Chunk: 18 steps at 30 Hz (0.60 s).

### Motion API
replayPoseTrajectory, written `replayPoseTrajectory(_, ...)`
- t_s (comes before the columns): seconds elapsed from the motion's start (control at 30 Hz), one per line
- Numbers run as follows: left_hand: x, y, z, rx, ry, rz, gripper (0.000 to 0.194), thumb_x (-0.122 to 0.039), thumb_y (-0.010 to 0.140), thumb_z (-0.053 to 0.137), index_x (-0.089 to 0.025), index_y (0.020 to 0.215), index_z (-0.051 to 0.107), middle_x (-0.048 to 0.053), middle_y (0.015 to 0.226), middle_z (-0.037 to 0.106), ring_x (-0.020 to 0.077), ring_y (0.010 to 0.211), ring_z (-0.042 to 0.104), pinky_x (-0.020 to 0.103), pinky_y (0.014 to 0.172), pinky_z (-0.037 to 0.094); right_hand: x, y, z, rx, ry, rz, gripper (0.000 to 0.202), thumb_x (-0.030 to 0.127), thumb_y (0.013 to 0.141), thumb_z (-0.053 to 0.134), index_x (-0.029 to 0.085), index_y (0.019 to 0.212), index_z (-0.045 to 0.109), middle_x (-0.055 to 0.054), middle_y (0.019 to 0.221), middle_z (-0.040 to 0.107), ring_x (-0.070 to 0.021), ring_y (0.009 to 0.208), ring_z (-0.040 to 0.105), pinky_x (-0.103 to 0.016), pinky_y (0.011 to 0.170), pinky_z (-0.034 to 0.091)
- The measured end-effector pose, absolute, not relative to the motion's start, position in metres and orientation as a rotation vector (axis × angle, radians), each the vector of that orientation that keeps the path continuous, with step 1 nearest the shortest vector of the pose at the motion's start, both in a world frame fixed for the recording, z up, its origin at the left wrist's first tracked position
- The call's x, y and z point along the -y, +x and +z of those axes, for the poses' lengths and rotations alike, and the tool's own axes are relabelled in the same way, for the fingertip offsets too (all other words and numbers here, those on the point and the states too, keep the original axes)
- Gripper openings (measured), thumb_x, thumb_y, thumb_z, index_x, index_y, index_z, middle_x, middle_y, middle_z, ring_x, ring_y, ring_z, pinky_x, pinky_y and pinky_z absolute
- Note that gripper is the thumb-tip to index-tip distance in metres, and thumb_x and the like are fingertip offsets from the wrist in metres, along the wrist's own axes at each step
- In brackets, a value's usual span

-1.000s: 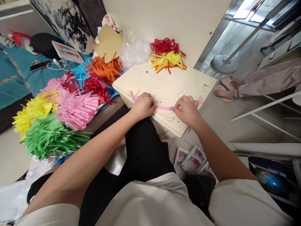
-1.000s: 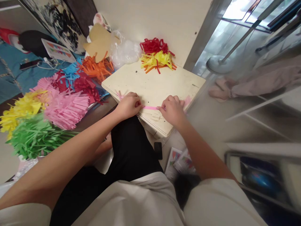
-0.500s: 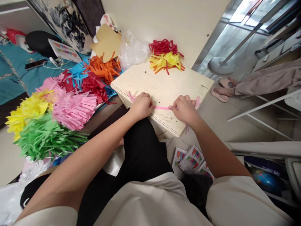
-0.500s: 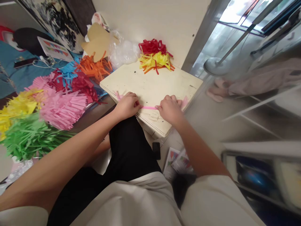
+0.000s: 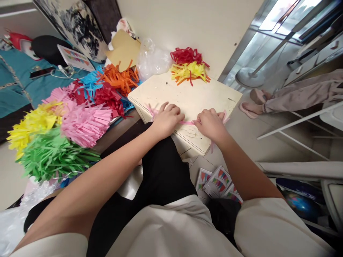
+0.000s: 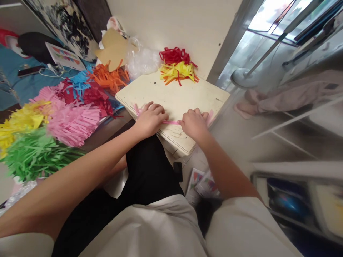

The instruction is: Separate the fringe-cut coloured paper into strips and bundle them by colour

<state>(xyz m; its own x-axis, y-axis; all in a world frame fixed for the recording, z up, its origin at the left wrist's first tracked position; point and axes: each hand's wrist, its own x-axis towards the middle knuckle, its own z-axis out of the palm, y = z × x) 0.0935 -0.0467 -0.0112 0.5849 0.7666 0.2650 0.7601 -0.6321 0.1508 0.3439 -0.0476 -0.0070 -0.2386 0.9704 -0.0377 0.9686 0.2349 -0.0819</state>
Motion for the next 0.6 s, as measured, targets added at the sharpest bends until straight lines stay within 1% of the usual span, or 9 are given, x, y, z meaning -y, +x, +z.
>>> replayPoseTrajectory(0.07, 0.049, 0.094, -0.011, -1.208, 2.865, 0.455, 0.029, -0.008, 0.109, 0.061, -0.023, 0.109, 0.086, 0.013, 0.124, 0.081, 0.0366, 0.143, 0.065, 0.069, 0.142, 0.039, 0.044, 0.344, -0.007, 2.45, -1.941, 0.139, 0.042, 0.044, 0.119, 0.059, 0.019, 0.093, 0.081, -0.02, 0.116, 0.076, -0.041, 0.122, 0.056, -0.056, 0.1, 0.038)
replayPoseTrajectory(0.17, 0.052, 0.095, -0.012, -1.166, 2.884, 0.425, 0.03, -0.009, 0.109, 0.06, -0.02, 0.101, 0.087, 0.015, 0.123, 0.082, 0.0373, 0.142, 0.066, 0.065, 0.138, 0.045, 0.04, 0.344, -0.003, 2.422, -1.949, 0.185, 0.027, 0.038, 0.115, 0.066, 0.02, 0.1, 0.08, -0.019, 0.118, 0.079, -0.0406, 0.122, 0.059, -0.056, 0.102, 0.04)
replayPoseTrajectory(0.23, 0.058, 0.096, -0.014, -1.199, 2.889, 0.411, 0.031, -0.007, 0.108, 0.06, -0.018, 0.101, 0.088, 0.016, 0.125, 0.082, 0.0384, 0.144, 0.067, 0.064, 0.137, 0.047, 0.044, 0.342, 0.001, 2.395, -1.925, 0.189, 0.019, 0.033, 0.114, 0.068, 0.02, 0.11, 0.081, -0.02, 0.126, 0.08, -0.0419, 0.127, 0.062, -0.056, 0.104, 0.042)
replayPoseTrajectory(0.27, 0.062, 0.097, -0.015, -1.22, 2.895, 0.402, 0.032, -0.007, 0.108, 0.06, -0.018, 0.102, 0.089, 0.017, 0.127, 0.082, 0.0391, 0.145, 0.067, 0.064, 0.137, 0.047, 0.049, 0.34, 0.003, 2.39, -1.892, 0.163, 0.018, 0.031, 0.114, 0.067, 0.02, 0.115, 0.081, -0.022, 0.133, 0.08, -0.0432, 0.132, 0.062, -0.058, 0.106, 0.042)
replayPoseTrajectory(0.33, 0.071, 0.099, -0.017, -1.261, 2.907, 0.392, 0.031, -0.008, 0.108, 0.06, -0.016, 0.108, 0.091, 0.018, 0.131, 0.082, 0.04, 0.147, 0.067, 0.064, 0.137, 0.048, 0.066, 0.332, 0.005, 2.405, -1.776, 0.064, 0.026, 0.029, 0.116, 0.061, 0.02, 0.125, 0.084, -0.024, 0.151, 0.076, -0.047, 0.147, 0.059, -0.063, 0.114, 0.042)
replayPoseTrajectory(0.37, 0.076, 0.1, -0.018, -1.28, 2.907, 0.391, 0.032, -0.01, 0.109, 0.06, -0.015, 0.114, 0.091, 0.02, 0.134, 0.082, 0.04, 0.148, 0.067, 0.064, 0.138, 0.048, 0.076, 0.327, 0.003, 2.423, -1.699, 0.007, 0.032, 0.029, 0.117, 0.057, 0.02, 0.133, 0.084, -0.024, 0.161, 0.073, -0.0487, 0.156, 0.055, -0.067, 0.12, 0.039)
replayPoseTrajectory(0.43, 0.083, 0.101, -0.019, -1.309, 2.894, 0.393, 0.033, -0.014, 0.111, 0.061, -0.012, 0.126, 0.09, 0.021, 0.139, 0.081, 0.0392, 0.148, 0.068, 0.063, 0.139, 0.049, 0.099, 0.317, -0.003, 2.476, -1.564, -0.057, 0.046, 0.032, 0.12, 0.049, 0.022, 0.153, 0.08, -0.022, 0.175, 0.067, -0.0504, 0.171, 0.044, -0.077, 0.132, 0.029)
replayPoseTrajectory(0.53, 0.086, 0.101, -0.019, -1.338, 2.869, 0.381, 0.037, -0.018, 0.111, 0.063, -0.01, 0.138, 0.087, 0.022, 0.14, 0.08, 0.0383, 0.15, 0.068, 0.063, 0.143, 0.046, 0.122, 0.308, -0.017, 2.541, -1.514, -0.029, 0.062, 0.038, 0.122, 0.04, 0.023, 0.177, 0.065, -0.02, 0.184, 0.061, -0.0513, 0.181, 0.035, -0.088, 0.138, 0.016)
replayPoseTrajectory(0.6, 0.086, 0.099, -0.018, -1.34, 2.862, 0.362, 0.038, -0.018, 0.11, 0.064, -0.011, 0.139, 0.087, 0.021, 0.139, 0.08, 0.0386, 0.152, 0.067, 0.066, 0.146, 0.043, 0.124, 0.31, -0.023, 2.534, -1.562, 0.001, 0.066, 0.041, 0.123, 0.037, 0.022, 0.182, 0.06, -0.02, 0.187, 0.058, -0.0524, 0.183, 0.033, -0.094, 0.138, 0.012)
